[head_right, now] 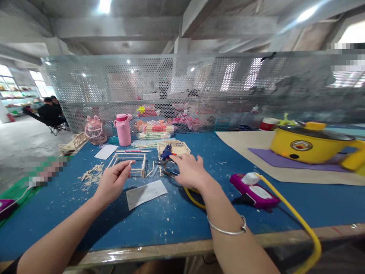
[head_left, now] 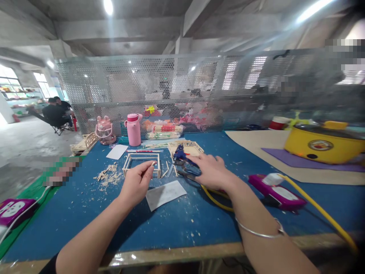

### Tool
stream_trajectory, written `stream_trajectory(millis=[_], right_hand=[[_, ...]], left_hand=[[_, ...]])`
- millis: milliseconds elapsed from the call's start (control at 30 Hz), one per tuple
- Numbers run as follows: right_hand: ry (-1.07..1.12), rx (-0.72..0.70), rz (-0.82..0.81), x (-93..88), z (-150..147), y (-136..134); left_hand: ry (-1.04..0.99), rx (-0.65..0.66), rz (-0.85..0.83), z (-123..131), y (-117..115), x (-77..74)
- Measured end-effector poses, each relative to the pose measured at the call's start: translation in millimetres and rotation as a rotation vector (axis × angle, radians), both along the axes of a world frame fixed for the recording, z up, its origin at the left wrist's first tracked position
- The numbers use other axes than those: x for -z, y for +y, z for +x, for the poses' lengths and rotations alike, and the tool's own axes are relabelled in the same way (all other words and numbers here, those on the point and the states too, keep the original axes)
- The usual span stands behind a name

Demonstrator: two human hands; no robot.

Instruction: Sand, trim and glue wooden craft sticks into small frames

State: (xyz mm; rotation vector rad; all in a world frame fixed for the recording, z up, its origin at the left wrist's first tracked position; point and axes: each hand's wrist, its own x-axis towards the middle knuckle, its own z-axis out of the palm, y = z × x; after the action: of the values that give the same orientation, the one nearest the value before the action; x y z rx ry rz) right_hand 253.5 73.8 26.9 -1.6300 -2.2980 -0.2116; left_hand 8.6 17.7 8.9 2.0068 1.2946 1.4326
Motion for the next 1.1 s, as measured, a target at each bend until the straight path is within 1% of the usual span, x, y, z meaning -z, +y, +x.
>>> stream_trajectory(millis=[67,133,233,300,367,400,467,500,567,633,667,700,767,800,833,867,900,967,1033,1100], right_hand=[[-0.024,0.050,-0.036,3.6,14.0,2.3],[-0.011,0.083,-0.084,3.4,20.7,3.0],[0.019,0.073,-0.098,-4.5,13.9,0.4],[0.087,-0.037,-0.093,-11.8,-1.9,-4.7],[0.215,-0.276,-0.090,-17.6,-24.0,-11.9],[0.240,-0.382,-0.094,-19.8,-36.1,-15.5],[0.187,-0.549,-0.112,-22.8,-59.0,-20.6],[0.136,-0.609,-0.123,-24.1,-68.5,-21.2],[0.057,-0.665,-0.121,-26.1,-82.1,-18.5],[0.045,-0.651,-0.093,-26.0,-88.2,-11.7],[0.070,-0.626,-0.073,-24.4,-89.0,-7.9],[0.113,-0.594,-0.056,-21.6,-88.7,-4.3],[0.204,-0.541,-0.035,-12.3,-86.9,1.1],[0.233,-0.530,-0.032,-6.5,-86.0,2.7],[0.246,-0.525,-0.029,-0.4,-85.5,3.7],[0.256,-0.519,-0.027,5.3,-85.6,4.2],[0.263,-0.512,-0.026,10.5,-86.2,4.6],[0.294,-0.498,-0.034,18.6,-88.7,5.1],[0.327,-0.507,-0.054,23.6,-91.8,6.0],[0.349,-0.529,-0.064,26.5,-93.9,7.3]], left_hand=[[0.116,0.010,0.037,-0.5,1.5,1.2],[0.215,0.016,0.035,-0.9,3.0,2.8],[0.295,0.027,0.002,-2.1,5.5,6.6],[0.302,0.048,-0.013,-3.7,7.2,9.6],[0.288,0.075,-0.032,-5.4,8.3,12.1],[0.279,0.084,-0.036,-5.9,8.5,12.9],[0.264,0.089,-0.022,-6.3,8.5,12.9],[0.259,0.086,-0.009,-6.3,8.4,11.8],[0.252,0.081,0.014,-7.8,8.9,6.9],[0.254,0.054,0.038,-15.1,11.2,-1.7],[0.247,0.009,0.056,-22.3,13.2,-6.9],[0.234,-0.060,0.073,-32.3,15.6,-12.0],[0.137,-0.289,0.084,-58.7,21.6,-19.5],[0.073,-0.388,0.029,-73.4,24.8,-20.8],[0.046,-0.415,-0.063,-87.6,27.8,-20.2],[0.037,-0.384,-0.167,-99.9,30.4,-17.6],[0.039,-0.310,-0.265,-109.4,32.5,-13.4],[0.035,-0.228,-0.349,-118.2,35.3,-2.6],[0.006,-0.170,-0.373,-114.6,37.2,7.4],[-0.047,-0.131,-0.372,-104.5,38.9,13.7]])
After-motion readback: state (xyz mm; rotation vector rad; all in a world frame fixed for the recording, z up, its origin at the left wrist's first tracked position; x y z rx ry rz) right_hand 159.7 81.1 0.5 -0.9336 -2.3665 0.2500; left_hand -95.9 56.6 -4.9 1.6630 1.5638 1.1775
